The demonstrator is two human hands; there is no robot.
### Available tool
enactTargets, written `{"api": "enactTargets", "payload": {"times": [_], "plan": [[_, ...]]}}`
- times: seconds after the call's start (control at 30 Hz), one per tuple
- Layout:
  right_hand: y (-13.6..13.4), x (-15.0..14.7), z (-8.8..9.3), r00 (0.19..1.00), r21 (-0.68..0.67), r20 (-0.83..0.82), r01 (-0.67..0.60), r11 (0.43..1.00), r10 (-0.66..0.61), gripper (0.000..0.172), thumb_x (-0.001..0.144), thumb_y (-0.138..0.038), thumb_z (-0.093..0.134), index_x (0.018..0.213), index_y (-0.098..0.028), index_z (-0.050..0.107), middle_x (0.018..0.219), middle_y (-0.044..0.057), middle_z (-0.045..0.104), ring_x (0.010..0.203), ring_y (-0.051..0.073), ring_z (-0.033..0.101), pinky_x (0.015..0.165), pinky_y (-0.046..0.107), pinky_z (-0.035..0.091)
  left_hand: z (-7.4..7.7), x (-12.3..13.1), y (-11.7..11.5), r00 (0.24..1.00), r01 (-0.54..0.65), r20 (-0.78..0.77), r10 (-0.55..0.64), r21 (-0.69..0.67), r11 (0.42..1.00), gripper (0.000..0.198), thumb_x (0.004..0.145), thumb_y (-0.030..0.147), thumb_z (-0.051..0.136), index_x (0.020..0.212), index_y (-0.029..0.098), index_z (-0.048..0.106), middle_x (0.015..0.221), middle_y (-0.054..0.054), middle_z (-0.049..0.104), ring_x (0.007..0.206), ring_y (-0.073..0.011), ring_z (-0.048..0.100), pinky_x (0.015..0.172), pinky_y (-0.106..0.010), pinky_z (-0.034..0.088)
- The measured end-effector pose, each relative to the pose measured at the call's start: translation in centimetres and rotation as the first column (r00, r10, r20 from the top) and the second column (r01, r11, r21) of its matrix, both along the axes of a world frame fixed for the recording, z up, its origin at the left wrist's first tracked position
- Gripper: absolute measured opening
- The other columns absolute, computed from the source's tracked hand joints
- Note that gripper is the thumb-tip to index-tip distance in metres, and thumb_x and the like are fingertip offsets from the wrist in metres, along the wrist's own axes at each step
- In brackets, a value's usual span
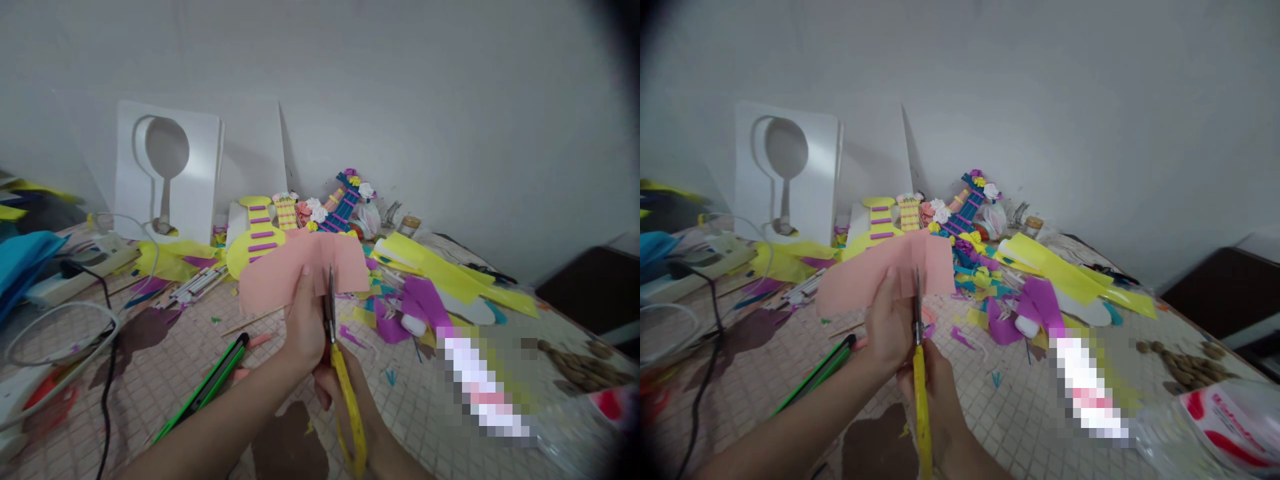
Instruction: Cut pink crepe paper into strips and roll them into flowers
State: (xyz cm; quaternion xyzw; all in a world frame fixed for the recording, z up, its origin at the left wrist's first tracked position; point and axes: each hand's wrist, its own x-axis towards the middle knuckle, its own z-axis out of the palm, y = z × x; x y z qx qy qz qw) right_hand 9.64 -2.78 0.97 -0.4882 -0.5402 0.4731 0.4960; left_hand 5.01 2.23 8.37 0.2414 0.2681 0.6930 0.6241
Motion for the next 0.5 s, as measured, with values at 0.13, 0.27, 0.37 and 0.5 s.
{"api": "enactTargets", "payload": {"times": [0.13, 0.27, 0.37, 0.5], "plan": [[-0.06, -0.04, 0.41, 1.000, 0.003, -0.012, 0.015, 1.000, -0.015, 0.024, 0.074, -0.038, 0.059, 0.077, -0.015, 0.059, 0.061, 0.000, 0.059, 0.058, 0.015, 0.055, 0.051, 0.024, 0.041, -0.11, -0.01, 0.03, 0.999, 0.010, 0.045, -0.010, -0.004, 1.000, 0.052, 0.067, 0.056, 0.060, 0.097, 0.014, 0.066, 0.094, -0.010, 0.070, 0.099, -0.0336, 0.060, 0.077, -0.039, 0.053], [-0.03, -0.16, 0.79, 0.999, -0.004, -0.018, 0.027, 1.000, -0.027, 0.021, 0.071, -0.039, 0.058, 0.070, -0.018, 0.054, 0.049, -0.003, 0.050, 0.049, 0.013, 0.049, 0.045, 0.023, 0.035, -0.27, -0.09, 0.03, 0.996, 0.042, 0.074, -0.041, -0.008, 0.999, 0.049, 0.071, 0.052, 0.058, 0.100, 0.014, 0.065, 0.100, -0.009, 0.069, 0.100, -0.0326, 0.060, 0.078, -0.039, 0.052], [-0.02, -0.16, 0.97, 0.999, -0.020, -0.029, 0.017, 1.000, -0.018, 0.021, 0.070, -0.039, 0.055, 0.066, -0.020, 0.048, 0.040, -0.008, 0.038, 0.036, 0.009, 0.037, 0.037, 0.021, 0.027, -0.23, -0.17, -0.01, 0.998, 0.040, 0.048, -0.039, -0.013, 0.999, 0.049, 0.071, 0.053, 0.057, 0.100, 0.014, 0.065, 0.098, -0.010, 0.070, 0.100, -0.0333, 0.060, 0.079, -0.040, 0.052], [-0.12, 0.01, 1.00, 0.999, -0.046, -0.040, -0.011, 0.999, 0.009, 0.021, 0.069, -0.037, 0.054, 0.062, -0.021, 0.041, 0.037, -0.010, 0.033, 0.031, 0.006, 0.028, 0.033, 0.020, 0.020, -0.07, -0.21, -0.05, 1.000, -0.003, 0.016, 0.003, -0.010, 1.000, 0.049, 0.070, 0.054, 0.059, 0.098, 0.015, 0.066, 0.095, -0.009, 0.070, 0.104, -0.0338, 0.058, 0.080, -0.040, 0.051]]}}
